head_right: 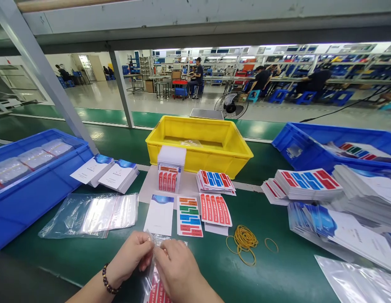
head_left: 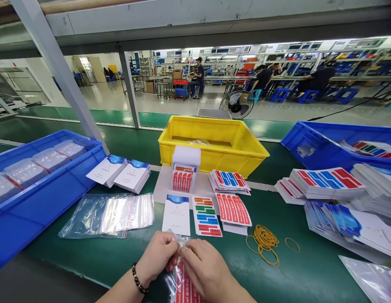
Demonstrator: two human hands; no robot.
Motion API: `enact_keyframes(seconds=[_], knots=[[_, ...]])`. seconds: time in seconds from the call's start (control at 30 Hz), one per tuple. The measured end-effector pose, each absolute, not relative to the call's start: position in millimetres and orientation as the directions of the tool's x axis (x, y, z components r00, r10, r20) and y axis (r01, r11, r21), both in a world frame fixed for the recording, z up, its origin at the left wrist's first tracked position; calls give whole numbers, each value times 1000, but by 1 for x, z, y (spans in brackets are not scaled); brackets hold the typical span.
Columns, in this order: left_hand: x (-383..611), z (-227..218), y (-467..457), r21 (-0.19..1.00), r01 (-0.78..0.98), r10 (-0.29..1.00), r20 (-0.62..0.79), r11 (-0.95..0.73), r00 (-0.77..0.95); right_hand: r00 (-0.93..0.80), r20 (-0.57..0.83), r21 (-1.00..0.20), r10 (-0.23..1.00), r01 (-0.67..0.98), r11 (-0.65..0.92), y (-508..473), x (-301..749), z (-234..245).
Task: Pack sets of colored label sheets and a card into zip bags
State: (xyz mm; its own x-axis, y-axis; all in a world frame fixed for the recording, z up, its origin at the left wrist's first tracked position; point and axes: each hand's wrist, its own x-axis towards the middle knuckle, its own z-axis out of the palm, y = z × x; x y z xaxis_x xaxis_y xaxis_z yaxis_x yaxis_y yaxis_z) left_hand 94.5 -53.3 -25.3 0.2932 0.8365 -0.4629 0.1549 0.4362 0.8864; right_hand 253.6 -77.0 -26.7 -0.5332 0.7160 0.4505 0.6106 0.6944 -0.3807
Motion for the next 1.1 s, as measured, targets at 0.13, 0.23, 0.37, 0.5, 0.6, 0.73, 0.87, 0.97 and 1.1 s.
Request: enact_keyframes(seconds=[0.13,0.23,0.37,0.5,0.6,0.73,0.87,0.97,1.1], knots=[[85,-9,-58,941,319,955,-190,111,228,-539,383,-445,750,604,661,-75,254,-28],[75,9,-61,775,439,849,227,-454,477,-590,254,-640,767,492,590,-71,261,-15],[61,18,-61,669,528,757,81,-523,648,-652,26,-727,757,508,462,-72,274,8],[50,10,-63,694,623,796,-119,-361,594,-707,-74,-731,703,519,444,-65,279,15],[53,-3,-67,773,580,781,-187,-257,595,-644,34,-666,764,556,498,-46,266,1],[65,-22,-74,856,499,776,-223,-133,590,-530,124,-434,839,731,526,-15,234,-29],[69,-35,-78,870,486,800,-230,-87,554,-595,121,-243,795,759,605,-2,205,-42],[66,-40,-78,879,475,818,-240,-45,523,-648,131,-173,750,730,661,-3,193,-41],[62,-46,-77,905,426,820,-248,6,515,-697,179,-148,695,679,719,1,194,-44]])
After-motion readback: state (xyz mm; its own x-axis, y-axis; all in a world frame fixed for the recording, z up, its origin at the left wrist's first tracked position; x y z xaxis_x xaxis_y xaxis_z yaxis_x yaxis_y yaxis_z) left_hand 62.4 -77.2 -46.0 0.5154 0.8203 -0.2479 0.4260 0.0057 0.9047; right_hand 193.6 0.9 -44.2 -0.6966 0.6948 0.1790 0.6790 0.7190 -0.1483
